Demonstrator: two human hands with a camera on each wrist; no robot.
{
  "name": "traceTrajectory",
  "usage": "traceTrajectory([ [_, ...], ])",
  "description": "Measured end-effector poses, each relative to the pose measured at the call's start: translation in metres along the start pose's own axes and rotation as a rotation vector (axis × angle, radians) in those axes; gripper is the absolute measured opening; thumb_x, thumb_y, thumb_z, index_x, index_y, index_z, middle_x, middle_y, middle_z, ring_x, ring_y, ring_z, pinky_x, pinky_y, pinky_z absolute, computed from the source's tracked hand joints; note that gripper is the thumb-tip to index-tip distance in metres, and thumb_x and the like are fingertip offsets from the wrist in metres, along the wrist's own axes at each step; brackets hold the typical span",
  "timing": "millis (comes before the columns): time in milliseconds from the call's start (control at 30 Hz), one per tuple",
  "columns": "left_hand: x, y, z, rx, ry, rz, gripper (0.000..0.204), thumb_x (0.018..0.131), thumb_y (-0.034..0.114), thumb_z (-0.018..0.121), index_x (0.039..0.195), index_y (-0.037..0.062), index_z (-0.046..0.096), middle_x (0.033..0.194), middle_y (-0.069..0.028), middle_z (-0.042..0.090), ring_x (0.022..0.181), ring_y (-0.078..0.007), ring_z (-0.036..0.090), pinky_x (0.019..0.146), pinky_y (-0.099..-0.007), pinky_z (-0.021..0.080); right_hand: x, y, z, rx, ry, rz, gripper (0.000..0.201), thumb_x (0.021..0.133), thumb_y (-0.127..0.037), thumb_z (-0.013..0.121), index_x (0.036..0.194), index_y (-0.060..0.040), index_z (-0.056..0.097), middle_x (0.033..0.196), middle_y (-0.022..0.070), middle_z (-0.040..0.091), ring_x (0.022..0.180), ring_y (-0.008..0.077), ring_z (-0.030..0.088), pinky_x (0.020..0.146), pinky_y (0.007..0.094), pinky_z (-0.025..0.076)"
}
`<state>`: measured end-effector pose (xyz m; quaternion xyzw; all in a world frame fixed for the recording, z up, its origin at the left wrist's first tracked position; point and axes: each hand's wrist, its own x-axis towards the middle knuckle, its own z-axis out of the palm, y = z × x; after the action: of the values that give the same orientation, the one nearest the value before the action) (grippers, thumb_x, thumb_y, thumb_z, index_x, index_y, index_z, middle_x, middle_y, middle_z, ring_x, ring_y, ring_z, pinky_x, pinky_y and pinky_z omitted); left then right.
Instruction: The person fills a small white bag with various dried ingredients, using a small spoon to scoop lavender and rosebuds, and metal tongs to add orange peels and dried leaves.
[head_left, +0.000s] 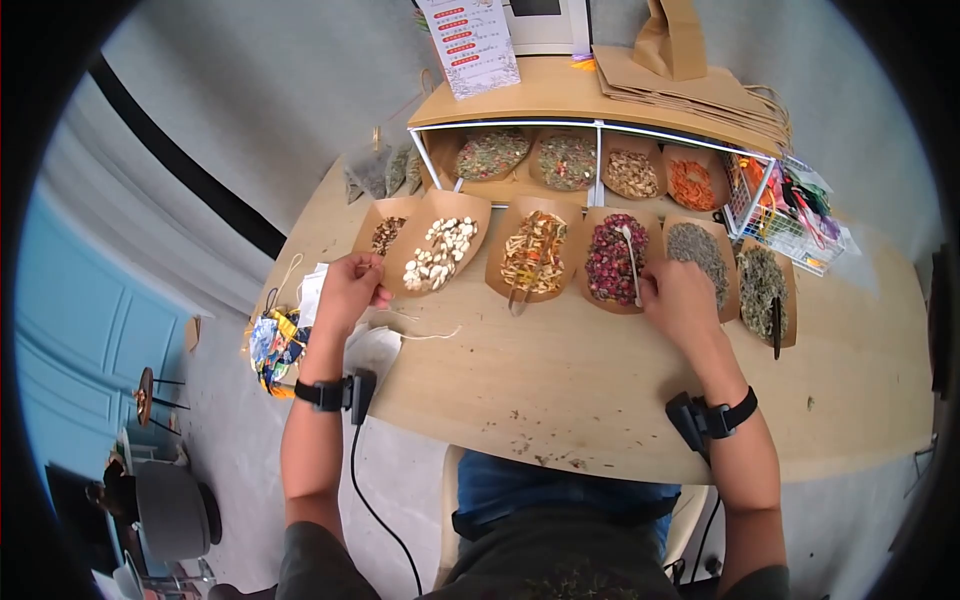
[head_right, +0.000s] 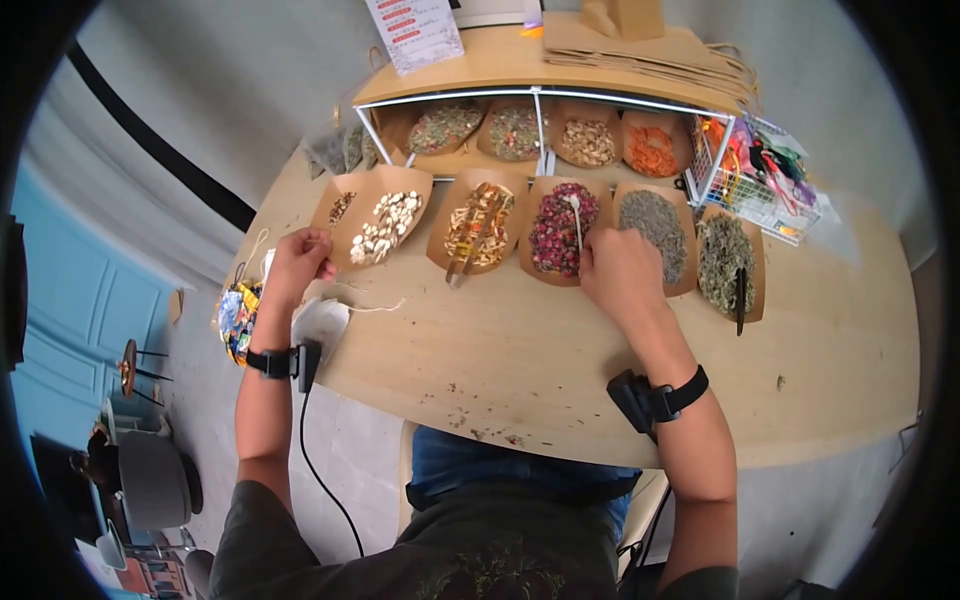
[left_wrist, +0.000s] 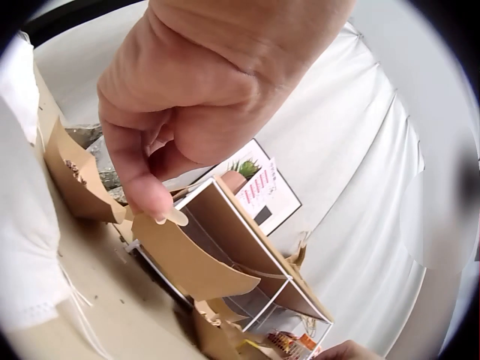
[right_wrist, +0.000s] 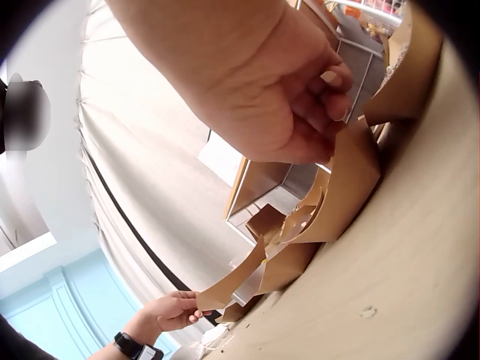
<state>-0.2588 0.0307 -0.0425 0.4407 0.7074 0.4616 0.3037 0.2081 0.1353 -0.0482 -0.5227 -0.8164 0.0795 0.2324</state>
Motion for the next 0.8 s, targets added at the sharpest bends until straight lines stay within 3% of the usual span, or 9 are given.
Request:
traceTrajectory([
  [100,0.022,-0.013,0.011,0.006,0.021,-0.032,0.019,0.108,0.002,0.063,0.123,-0.0094,0.067,0.088,-0.0116,0.075,0.066,-0.0176,0.075,0.058,-0.0295,0.064,0.002,0.0,0.0,-0.032,-0.049,-0.006,0.015,0.092,-0.012,0.074,0.1,-0.0045,0.084,0.092,0.0246,0.079,0.091,0.0456,0.077,0.085,0.0549,0.061],
  [333,0.029,-0.018,0.033,0.012,0.018,-0.095,0.024,0.107,0.002,0.064,0.127,-0.0106,0.064,0.09,-0.0156,0.076,0.067,-0.0214,0.078,0.058,-0.0326,0.066,0.003,0.001,0.006,-0.034,-0.029,-0.055,0.014,0.092,-0.013,0.074,0.099,-0.0043,0.083,0.092,0.0247,0.079,0.091,0.0456,0.077,0.084,0.0549,0.061],
  [400,0.026,-0.019,0.033,0.05,0.002,-0.107,0.028,0.107,0.004,0.066,0.13,-0.01,0.063,0.088,-0.0156,0.077,0.065,-0.0208,0.077,0.056,-0.0329,0.065,0.005,-0.002,0.008,-0.008,0.041,-0.107,0.012,0.092,-0.012,0.072,0.091,-0.0025,0.078,0.086,0.0253,0.077,0.087,0.0474,0.076,0.081,0.0574,0.061],
  [500,0.012,-0.007,0.035,0.141,-0.009,-0.097,0.035,0.107,0.01,0.069,0.136,-0.0083,0.06,0.084,-0.0143,0.078,0.062,-0.019,0.076,0.052,-0.033,0.062,0.001,-0.028,0.0,0.077,0.029,-0.202,0.011,0.093,-0.011,0.071,0.093,-0.0028,0.078,0.087,0.0244,0.077,0.087,0.0463,0.076,0.08,0.0576,0.061],
  [567,-0.009,0.015,0.025,0.303,0.022,-0.06,0.042,0.106,0.019,0.072,0.139,-0.0053,0.06,0.077,-0.0108,0.078,0.058,-0.0159,0.073,0.049,-0.0327,0.057,-0.002,-0.044,0.001,0.177,-0.05,-0.259,0.01,0.093,-0.009,0.07,0.094,-0.0024,0.078,0.088,0.0246,0.077,0.088,0.0462,0.075,0.08,0.0575,0.06],
  [600,-0.015,0.018,0.018,0.367,0.097,-0.026,0.036,0.106,0.02,0.073,0.131,-0.0041,0.067,0.075,-0.0105,0.077,0.056,-0.0153,0.072,0.052,-0.0337,0.058,-0.004,-0.052,0.002,0.254,-0.12,-0.282,0.01,0.094,-0.008,0.069,0.096,-0.0021,0.078,0.088,0.0248,0.076,0.088,0.0461,0.075,0.08,0.0574,0.06],
  [667,-0.009,0.016,-0.013,0.426,0.148,0.011,0.032,0.101,0.023,0.077,0.123,-0.0011,0.074,0.078,-0.0127,0.08,0.062,-0.0244,0.076,0.063,-0.0386,0.062,-0.006,-0.064,0.007,0.32,-0.169,-0.316,0.015,0.094,-0.004,0.067,0.103,-0.0016,0.078,0.087,0.026,0.075,0.09,0.0469,0.074,0.079,0.056,0.059],
  [700,0.001,0.007,-0.033,0.426,0.163,0.0,0.032,0.101,0.023,0.077,0.123,-0.0011,0.074,0.078,-0.0127,0.08,0.062,-0.0244,0.076,0.063,-0.0386,0.062,-0.005,-0.067,0.011,0.363,-0.225,-0.314,0.02,0.094,-0.003,0.066,0.11,-0.0013,0.077,0.088,0.0263,0.075,0.09,0.0475,0.074,0.079,0.0555,0.058],
  [800,0.033,-0.053,-0.102,0.839,0.342,0.131,0.035,0.093,0.026,0.085,0.118,0.0026,0.078,0.096,-0.0179,0.083,0.086,-0.0351,0.081,0.082,-0.0431,0.064,-0.003,-0.072,0.027,0.441,-0.296,-0.302,0.031,0.094,-0.001,0.064,0.124,0.0,0.074,0.09,0.0272,0.075,0.091,0.0481,0.074,0.08,0.0549,0.058],
])
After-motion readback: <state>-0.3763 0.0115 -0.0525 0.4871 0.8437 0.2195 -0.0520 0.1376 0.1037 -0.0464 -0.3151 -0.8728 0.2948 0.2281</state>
